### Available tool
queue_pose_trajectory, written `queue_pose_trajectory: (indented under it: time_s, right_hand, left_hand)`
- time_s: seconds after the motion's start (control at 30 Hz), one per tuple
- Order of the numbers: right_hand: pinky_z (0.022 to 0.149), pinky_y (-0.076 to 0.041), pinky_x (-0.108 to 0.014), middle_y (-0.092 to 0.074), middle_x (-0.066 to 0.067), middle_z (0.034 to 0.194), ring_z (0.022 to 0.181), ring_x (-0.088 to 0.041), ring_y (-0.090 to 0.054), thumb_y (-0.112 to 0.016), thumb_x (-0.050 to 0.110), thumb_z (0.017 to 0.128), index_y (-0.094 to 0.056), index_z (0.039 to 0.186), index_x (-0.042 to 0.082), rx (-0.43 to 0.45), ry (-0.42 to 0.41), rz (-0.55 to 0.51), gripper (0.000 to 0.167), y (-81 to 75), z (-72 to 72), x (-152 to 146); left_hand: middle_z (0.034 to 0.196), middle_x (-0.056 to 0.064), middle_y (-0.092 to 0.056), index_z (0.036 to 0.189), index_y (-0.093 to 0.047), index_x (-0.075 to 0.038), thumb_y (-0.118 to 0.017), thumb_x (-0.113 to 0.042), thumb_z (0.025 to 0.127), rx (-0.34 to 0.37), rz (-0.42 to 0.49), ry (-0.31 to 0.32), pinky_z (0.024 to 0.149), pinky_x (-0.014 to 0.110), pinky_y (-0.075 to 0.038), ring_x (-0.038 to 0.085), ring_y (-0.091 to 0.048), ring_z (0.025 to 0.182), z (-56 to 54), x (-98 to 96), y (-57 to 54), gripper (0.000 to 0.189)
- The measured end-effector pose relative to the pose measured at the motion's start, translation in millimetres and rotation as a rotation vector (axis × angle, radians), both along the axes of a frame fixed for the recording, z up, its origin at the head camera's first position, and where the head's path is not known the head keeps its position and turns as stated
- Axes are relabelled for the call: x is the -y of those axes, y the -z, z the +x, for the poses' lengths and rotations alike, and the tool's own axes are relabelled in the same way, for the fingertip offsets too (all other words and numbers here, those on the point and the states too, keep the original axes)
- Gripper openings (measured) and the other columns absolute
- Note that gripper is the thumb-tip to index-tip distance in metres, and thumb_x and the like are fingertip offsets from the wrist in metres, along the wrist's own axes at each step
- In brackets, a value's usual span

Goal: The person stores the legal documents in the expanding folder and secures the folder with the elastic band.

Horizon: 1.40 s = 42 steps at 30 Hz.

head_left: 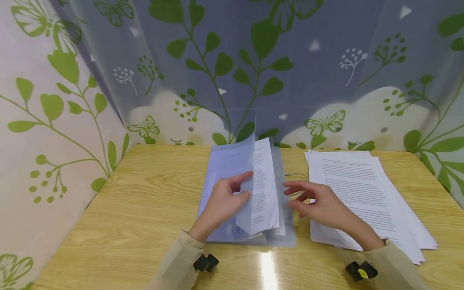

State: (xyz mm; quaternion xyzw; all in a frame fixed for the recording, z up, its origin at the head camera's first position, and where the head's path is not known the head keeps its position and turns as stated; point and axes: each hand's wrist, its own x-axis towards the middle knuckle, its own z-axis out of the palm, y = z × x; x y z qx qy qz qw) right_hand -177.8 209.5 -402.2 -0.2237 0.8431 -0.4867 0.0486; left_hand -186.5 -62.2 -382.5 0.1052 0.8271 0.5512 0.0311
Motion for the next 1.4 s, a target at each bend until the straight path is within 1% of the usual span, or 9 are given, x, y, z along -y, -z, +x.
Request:
queue_pose_trajectory:
  time_s: [0.3,0.53,0.7,0.77,0.93,1.03,1.1,1.17,1.4]
  right_hand:
    - [0.062,-0.060,-0.031,-0.073,-0.017,0.119,0.088,-0.010,-0.073,-0.071,0.012,0.095,-0.064,0.135,0.010,-0.059,0.082,0.088,0.041,-7.1,5.4,-28.6]
    - [0.061,-0.060,-0.030,-0.073,-0.016,0.119,0.085,0.004,-0.069,-0.072,0.009,0.093,-0.064,0.133,0.007,-0.127,0.164,0.164,0.041,-3.5,7.4,-53.1]
    - [0.060,-0.059,-0.028,-0.073,-0.016,0.120,0.084,0.005,-0.069,-0.072,0.009,0.093,-0.063,0.135,0.007,-0.169,0.203,0.198,0.042,-0.5,9.2,-70.9]
    - [0.060,-0.059,-0.028,-0.074,-0.008,0.117,0.084,0.004,-0.069,-0.072,0.009,0.093,-0.063,0.135,0.007,-0.188,0.219,0.210,0.043,0.4,9.5,-79.0]
    - [0.059,-0.058,-0.027,-0.063,0.034,0.108,0.083,0.006,-0.068,-0.072,0.009,0.093,-0.063,0.136,0.008,-0.203,0.270,0.237,0.043,3.1,10.8,-98.5]
    - [0.059,-0.058,-0.026,-0.055,0.044,0.106,0.083,0.009,-0.066,-0.072,0.010,0.093,-0.062,0.136,0.006,-0.194,0.290,0.247,0.044,4.9,11.8,-107.6]
    - [0.059,-0.057,-0.025,-0.056,0.043,0.106,0.082,0.010,-0.065,-0.073,0.011,0.093,-0.063,0.136,0.006,-0.193,0.305,0.259,0.044,5.8,12.7,-112.0]
    - [0.059,-0.057,-0.025,-0.065,0.031,0.106,0.082,0.010,-0.065,-0.073,0.012,0.093,-0.063,0.135,0.007,-0.197,0.317,0.273,0.043,7.0,13.8,-116.2]
    - [0.059,-0.053,-0.018,-0.071,0.021,0.107,0.082,0.018,-0.058,-0.074,0.014,0.092,-0.065,0.131,0.006,-0.241,0.358,0.331,0.041,13.2,15.6,-133.7]
  left_hand:
    - [0.126,0.010,-0.073,0.137,-0.067,-0.010,-0.058,-0.001,0.080,-0.020,-0.003,0.024,0.065,0.021,-0.045,0.015,-0.064,0.092,-2.5,2.0,-3.7,0.058]
    - [0.127,0.010,-0.073,0.137,-0.067,-0.010,-0.058,-0.001,0.080,-0.015,-0.007,0.034,0.066,0.021,-0.044,0.015,-0.065,0.094,-3.2,2.6,-3.7,0.058]
    - [0.125,0.011,-0.074,0.137,-0.067,-0.010,-0.058,0.000,0.081,-0.011,0.006,0.032,0.065,0.021,-0.045,0.014,-0.065,0.092,-3.0,3.5,-4.7,0.058]
    - [0.123,0.011,-0.075,0.137,-0.067,-0.010,-0.058,-0.001,0.081,-0.009,0.013,0.028,0.063,0.021,-0.044,0.014,-0.063,0.090,-2.6,4.0,-5.1,0.057]
    - [0.124,0.009,-0.074,0.137,-0.067,-0.012,-0.060,-0.003,0.081,-0.006,0.007,0.017,0.065,0.021,-0.045,0.013,-0.061,0.089,-2.6,5.3,-4.8,0.057]
    - [0.128,0.008,-0.073,0.136,-0.067,-0.012,-0.062,-0.003,0.081,-0.010,0.004,0.015,0.068,0.021,-0.046,0.012,-0.062,0.089,-2.4,5.9,-4.7,0.056]
    - [0.128,0.008,-0.073,0.136,-0.067,-0.011,-0.063,-0.003,0.081,-0.014,0.010,0.020,0.068,0.021,-0.046,0.012,-0.062,0.088,-1.9,6.2,-4.4,0.056]
    - [0.128,0.007,-0.073,0.136,-0.067,-0.011,-0.064,-0.003,0.081,-0.018,0.006,0.021,0.070,0.022,-0.048,0.012,-0.063,0.089,-1.6,6.5,-3.7,0.056]
    - [0.129,0.004,-0.073,0.137,-0.067,-0.012,-0.065,-0.005,0.082,-0.022,-0.008,0.023,0.071,0.022,-0.049,0.012,-0.064,0.091,-1.1,7.1,-2.6,0.056]
